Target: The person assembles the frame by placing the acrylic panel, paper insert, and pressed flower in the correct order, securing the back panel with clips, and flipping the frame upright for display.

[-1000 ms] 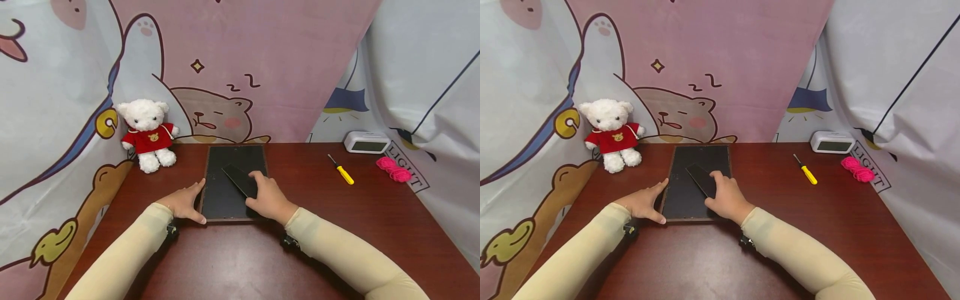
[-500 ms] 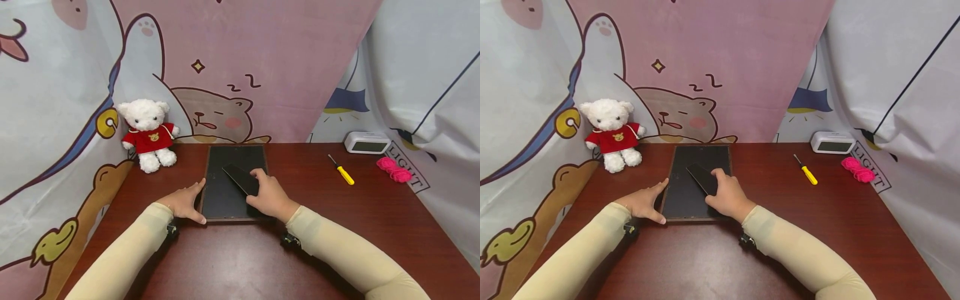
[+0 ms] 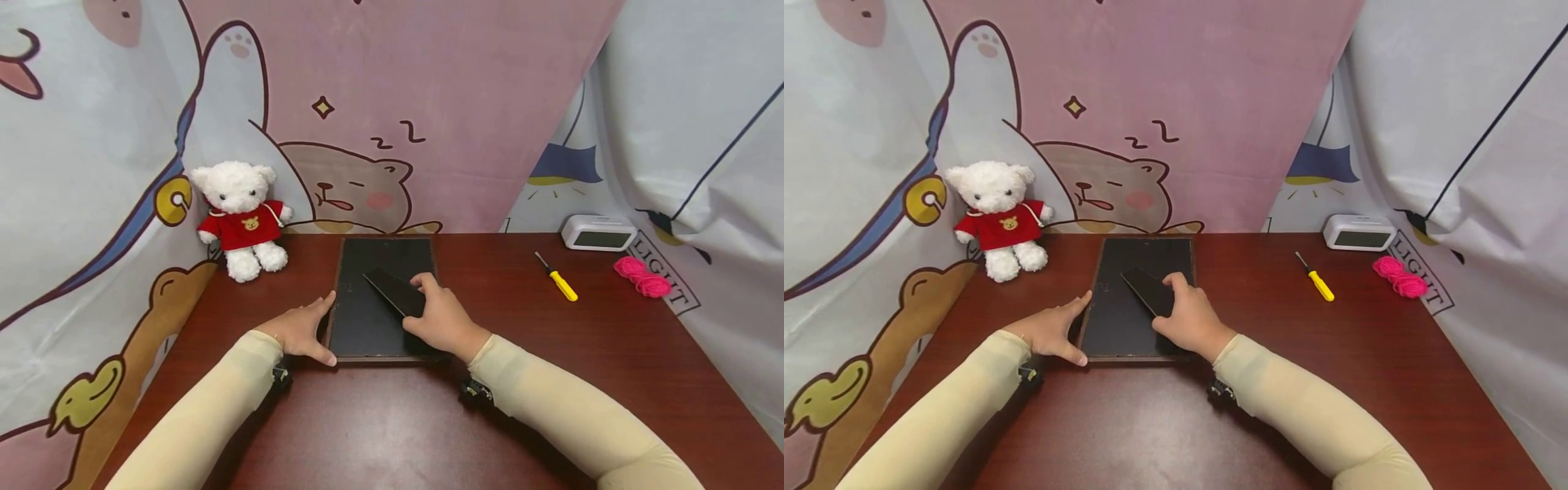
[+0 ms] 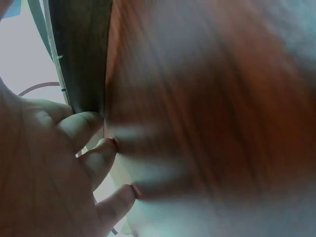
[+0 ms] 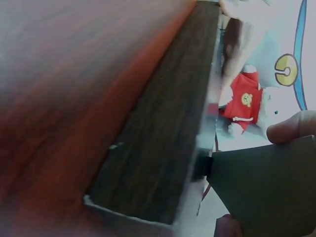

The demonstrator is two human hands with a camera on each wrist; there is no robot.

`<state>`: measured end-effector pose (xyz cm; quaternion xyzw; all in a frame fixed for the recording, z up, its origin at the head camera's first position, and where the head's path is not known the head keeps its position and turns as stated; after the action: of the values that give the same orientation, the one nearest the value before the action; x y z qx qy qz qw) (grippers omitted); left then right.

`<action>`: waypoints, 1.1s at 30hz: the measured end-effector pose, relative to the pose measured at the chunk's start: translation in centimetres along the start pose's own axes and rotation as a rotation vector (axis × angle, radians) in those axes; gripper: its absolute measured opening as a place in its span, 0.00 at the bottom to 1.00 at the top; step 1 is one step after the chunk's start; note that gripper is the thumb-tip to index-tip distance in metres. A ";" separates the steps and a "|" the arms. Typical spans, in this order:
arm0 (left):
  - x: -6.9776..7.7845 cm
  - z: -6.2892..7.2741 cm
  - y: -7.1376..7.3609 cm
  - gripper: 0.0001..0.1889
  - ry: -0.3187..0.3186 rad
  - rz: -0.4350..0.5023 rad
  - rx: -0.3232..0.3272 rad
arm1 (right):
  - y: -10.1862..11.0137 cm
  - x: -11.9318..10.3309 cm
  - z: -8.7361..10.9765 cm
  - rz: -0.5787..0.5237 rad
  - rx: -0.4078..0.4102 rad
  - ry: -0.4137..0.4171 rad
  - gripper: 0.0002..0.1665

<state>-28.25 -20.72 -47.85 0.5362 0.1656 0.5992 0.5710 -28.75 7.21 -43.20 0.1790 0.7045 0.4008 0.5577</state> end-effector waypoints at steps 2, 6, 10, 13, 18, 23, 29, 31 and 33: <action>0.0 0.0 0.0 0.75 -0.005 0.003 0.000 | 0.1 0.0 -0.1 -0.025 -0.010 -0.013 0.41; -0.1 0.0 -0.1 0.75 -0.009 0.004 -0.003 | 0.2 0.0 -0.1 -0.042 -0.015 -0.038 0.41; -0.1 -0.1 0.0 0.75 -0.006 0.000 -0.003 | 0.2 -0.3 0.0 -0.017 -0.001 -0.030 0.41; 0.0 -0.1 0.1 0.75 0.000 -0.003 -0.003 | 0.0 -0.7 0.1 0.011 0.004 -0.023 0.40; 0.2 -0.1 0.1 0.76 0.001 -0.017 -0.006 | -0.2 -1.1 0.5 0.048 0.007 -0.026 0.40; 0.1 0.0 0.1 0.76 0.010 -0.018 -0.007 | 0.0 -1.0 0.4 0.033 -0.013 -0.030 0.40; 0.0 -0.1 0.2 0.76 0.005 -0.014 -0.005 | 0.4 -0.8 -0.1 0.055 -0.082 -0.020 0.41; -0.1 -0.1 0.2 0.75 0.006 -0.007 -0.007 | 0.4 -0.9 -0.2 0.059 -0.089 -0.014 0.40; -0.1 -0.1 0.1 0.75 0.008 -0.002 -0.010 | 0.4 -1.0 -0.2 0.050 -0.089 -0.015 0.39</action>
<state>-28.39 -20.83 -47.86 0.5309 0.1655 0.6017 0.5734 -28.73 6.72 -42.22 0.1743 0.6771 0.4443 0.5601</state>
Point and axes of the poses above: each hand's wrist, its own z-axis away from the middle knuckle, its own y-axis out of the back of the hand, x = y × z, the point moved 6 cm from there along -z, towards the middle knuckle, and after that the axes turned 3 degrees about -x, right-handed, at the moved point
